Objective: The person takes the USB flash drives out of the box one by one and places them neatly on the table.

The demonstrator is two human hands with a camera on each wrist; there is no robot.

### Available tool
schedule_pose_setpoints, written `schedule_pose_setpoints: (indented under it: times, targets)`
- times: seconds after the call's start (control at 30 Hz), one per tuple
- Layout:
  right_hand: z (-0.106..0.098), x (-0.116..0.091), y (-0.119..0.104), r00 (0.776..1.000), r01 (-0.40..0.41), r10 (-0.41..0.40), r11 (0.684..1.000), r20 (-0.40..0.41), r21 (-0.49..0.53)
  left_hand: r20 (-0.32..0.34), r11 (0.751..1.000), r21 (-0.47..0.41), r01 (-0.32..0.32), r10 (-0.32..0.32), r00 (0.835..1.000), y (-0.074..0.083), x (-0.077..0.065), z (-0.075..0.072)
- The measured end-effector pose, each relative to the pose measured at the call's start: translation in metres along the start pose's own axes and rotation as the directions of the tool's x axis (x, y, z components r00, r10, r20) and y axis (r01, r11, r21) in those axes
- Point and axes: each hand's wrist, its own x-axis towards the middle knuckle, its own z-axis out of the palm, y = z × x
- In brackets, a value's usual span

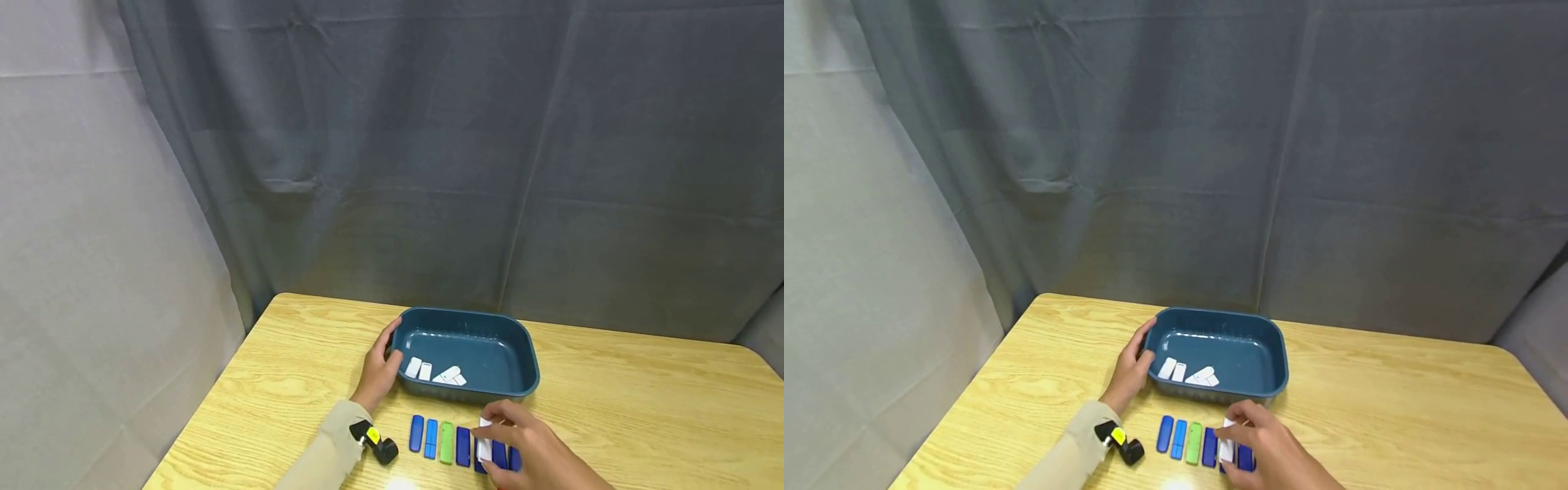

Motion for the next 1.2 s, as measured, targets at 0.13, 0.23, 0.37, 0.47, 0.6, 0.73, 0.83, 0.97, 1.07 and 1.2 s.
schedule_pose_setpoints:
  times: [0.13,0.23,0.37,0.47,0.6,0.73,0.83,0.97,1.07,1.2]
  targets:
    - [0.002,-0.003,0.002,1.000,0.000,0.000,1.000,0.024,0.002,-0.005,1.000,0.006,-0.013,0.013,1.000,0.000,-0.001,-0.001]
    - [0.004,-0.005,0.004,0.999,0.024,-0.023,1.000,0.047,-0.018,-0.007,1.000,0.010,-0.016,0.016,1.000,0.001,-0.001,-0.001]
    - [0.007,-0.006,0.006,0.994,0.095,-0.090,0.992,0.061,-0.081,-0.005,1.000,0.012,-0.003,0.003,1.000,0.000,-0.001,-0.002]
    - [0.010,-0.007,0.008,0.991,0.123,-0.116,0.986,0.065,-0.114,-0.005,1.000,0.014,0.006,-0.006,1.000,0.000,-0.001,-0.001]
    - [0.018,-0.010,0.013,0.980,0.201,-0.199,0.972,0.027,-0.119,-0.004,1.000,0.014,0.010,-0.010,1.000,0.001,-0.001,-0.001]
    - [0.026,-0.011,0.021,0.921,0.372,-0.382,0.920,-0.077,-0.121,0.001,1.000,0.010,0.010,-0.010,1.000,0.002,-0.001,-0.001]
    - [0.031,-0.011,0.024,0.894,0.423,-0.433,0.901,-0.118,-0.097,0.003,1.000,0.004,0.005,-0.005,1.000,0.001,-0.002,-0.001]
    - [0.037,-0.013,0.024,0.896,0.409,-0.416,0.909,-0.153,-0.078,0.003,1.000,0.004,-0.001,0.001,1.000,0.001,-0.002,-0.002]
    - [0.039,-0.013,0.024,0.899,0.395,-0.406,0.914,-0.167,-0.092,0.001,1.000,0.014,0.005,-0.005,1.000,0.002,-0.003,-0.003]
    - [0.041,-0.013,0.023,0.901,0.380,-0.396,0.917,-0.175,-0.118,-0.004,1.000,0.022,0.010,-0.010,1.000,0.002,-0.003,-0.002]
